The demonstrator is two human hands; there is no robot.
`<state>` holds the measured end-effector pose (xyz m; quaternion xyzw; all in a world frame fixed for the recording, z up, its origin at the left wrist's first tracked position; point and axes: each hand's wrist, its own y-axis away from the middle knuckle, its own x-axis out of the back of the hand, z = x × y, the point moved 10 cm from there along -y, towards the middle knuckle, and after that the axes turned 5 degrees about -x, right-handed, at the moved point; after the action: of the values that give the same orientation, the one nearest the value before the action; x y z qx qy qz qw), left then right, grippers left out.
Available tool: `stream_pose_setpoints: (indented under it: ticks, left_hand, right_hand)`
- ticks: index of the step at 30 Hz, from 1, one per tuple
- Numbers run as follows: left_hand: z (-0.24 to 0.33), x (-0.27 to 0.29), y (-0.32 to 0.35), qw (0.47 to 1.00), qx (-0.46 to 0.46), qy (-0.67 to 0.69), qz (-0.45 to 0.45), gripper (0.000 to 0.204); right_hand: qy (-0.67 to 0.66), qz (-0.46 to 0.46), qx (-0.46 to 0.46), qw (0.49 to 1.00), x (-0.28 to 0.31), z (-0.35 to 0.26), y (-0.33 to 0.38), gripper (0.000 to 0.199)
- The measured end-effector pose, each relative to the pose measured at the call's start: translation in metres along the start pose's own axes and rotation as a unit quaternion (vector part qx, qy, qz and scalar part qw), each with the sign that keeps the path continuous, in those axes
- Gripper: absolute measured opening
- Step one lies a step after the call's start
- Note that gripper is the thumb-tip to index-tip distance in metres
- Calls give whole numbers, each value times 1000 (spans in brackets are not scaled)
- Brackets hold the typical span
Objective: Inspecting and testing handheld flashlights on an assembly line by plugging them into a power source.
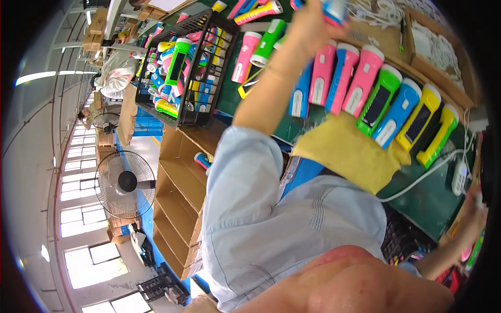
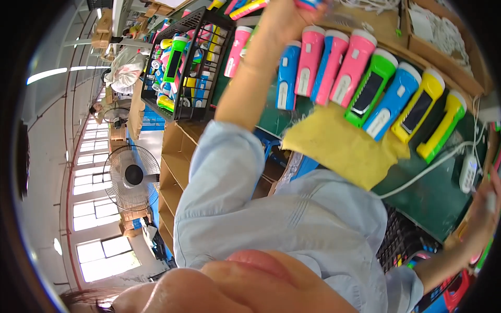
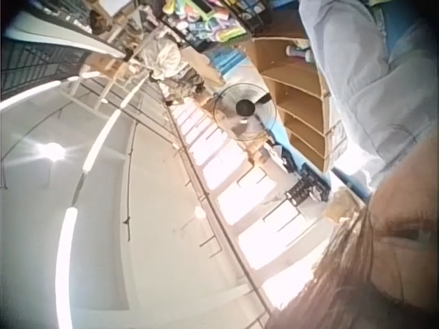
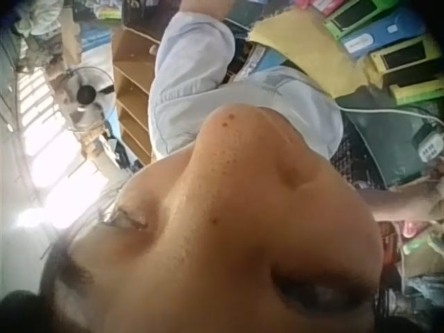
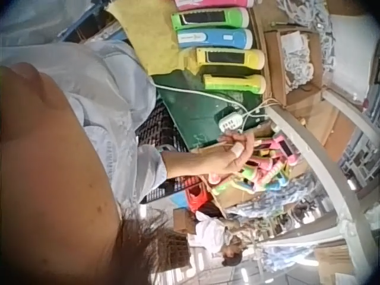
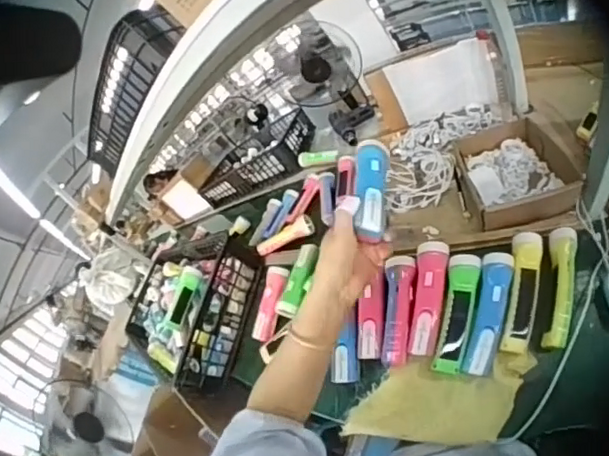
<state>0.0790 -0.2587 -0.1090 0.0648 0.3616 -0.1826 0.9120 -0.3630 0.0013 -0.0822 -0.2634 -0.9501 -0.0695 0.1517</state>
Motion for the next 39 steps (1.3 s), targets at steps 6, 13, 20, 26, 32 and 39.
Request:
stream_pose_setpoints:
  ticks: [6, 13, 20, 26, 32, 39]
  left_hand:
    - [-193, -175, 192, 970, 218, -31, -103, 44]
    - [-152, -140, 193, 941, -37, -314, -120, 62]
    - [-167, -124, 171, 997, 64, 3, 33, 33]
    - [-168, -139, 159, 987, 146, 64, -30, 38]
    - [-167, -153, 158, 986, 162, 32, -7, 39]
    - [-164, -120, 140, 991, 99, -89, 26, 27]
  right_hand:
    - [-377, -121, -139, 908, -177, -7, 96, 43]
    - [-112, -206, -6, 972, -171, -5, 137, 41]
    - [-115, -271, 114, 949, -169, 11, 153, 23]
    - [-182, -221, 7, 958, -153, 41, 142, 17]
    - [-139, -197, 36, 970, -150, 39, 142, 15]
    - [-190, -217, -24, 957, -153, 47, 136, 26]
